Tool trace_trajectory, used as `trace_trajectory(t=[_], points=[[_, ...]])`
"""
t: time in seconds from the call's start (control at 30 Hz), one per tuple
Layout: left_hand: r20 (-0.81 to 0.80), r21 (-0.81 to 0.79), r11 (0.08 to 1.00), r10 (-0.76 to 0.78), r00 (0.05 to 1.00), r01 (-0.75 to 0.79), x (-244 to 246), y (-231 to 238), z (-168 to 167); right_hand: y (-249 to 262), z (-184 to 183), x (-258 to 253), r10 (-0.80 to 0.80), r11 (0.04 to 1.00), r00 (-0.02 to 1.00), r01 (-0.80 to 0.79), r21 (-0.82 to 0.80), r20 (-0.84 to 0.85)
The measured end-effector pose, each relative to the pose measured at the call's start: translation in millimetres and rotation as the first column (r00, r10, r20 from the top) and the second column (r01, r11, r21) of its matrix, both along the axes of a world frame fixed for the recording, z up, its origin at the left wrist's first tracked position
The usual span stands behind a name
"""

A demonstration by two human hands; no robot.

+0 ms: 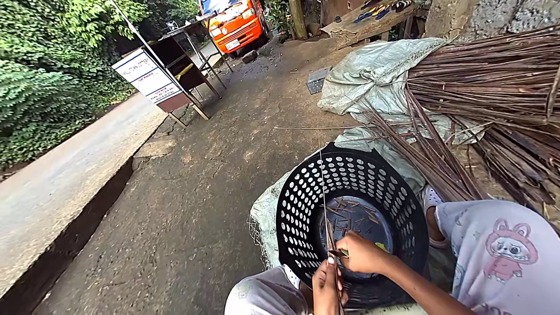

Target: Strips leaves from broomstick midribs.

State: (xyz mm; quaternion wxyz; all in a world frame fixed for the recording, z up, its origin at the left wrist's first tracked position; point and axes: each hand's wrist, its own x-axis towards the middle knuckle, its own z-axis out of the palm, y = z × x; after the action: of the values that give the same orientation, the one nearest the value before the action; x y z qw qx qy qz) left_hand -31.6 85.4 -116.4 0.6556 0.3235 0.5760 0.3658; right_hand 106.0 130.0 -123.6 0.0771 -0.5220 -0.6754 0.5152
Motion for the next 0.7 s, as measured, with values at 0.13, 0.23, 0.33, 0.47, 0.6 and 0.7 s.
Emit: trace_trajectory(t=[0.13,0.23,0.33,0.47,0.6,0.7], points=[[0.039,0.006,0.999,0.033,0.999,-0.033,1,3,0,-3,-3,-7,-0.120,0.991,0.992,0.117,0.072,0.042],[0.067,0.006,0.999,0.045,0.997,-0.046,1,5,-1,-9,-11,-17,-0.259,0.946,0.966,0.249,0.209,0.021],[0.076,0.000,1.000,0.008,0.997,-0.008,0,1,1,-4,-11,-18,-0.381,0.905,0.924,0.369,0.209,0.016],[0.076,0.001,1.000,0.006,0.997,-0.006,3,0,0,6,-8,-15,-0.382,0.918,0.921,0.370,0.144,0.073],[0.076,0.015,1.000,-0.014,0.997,0.013,3,-3,-1,16,-12,-8,-0.530,0.844,0.846,0.518,0.143,0.062],[0.062,0.025,0.999,-0.049,0.997,0.048,-1,-10,-5,32,-6,19,-0.680,0.733,0.728,0.673,0.096,0.091]])
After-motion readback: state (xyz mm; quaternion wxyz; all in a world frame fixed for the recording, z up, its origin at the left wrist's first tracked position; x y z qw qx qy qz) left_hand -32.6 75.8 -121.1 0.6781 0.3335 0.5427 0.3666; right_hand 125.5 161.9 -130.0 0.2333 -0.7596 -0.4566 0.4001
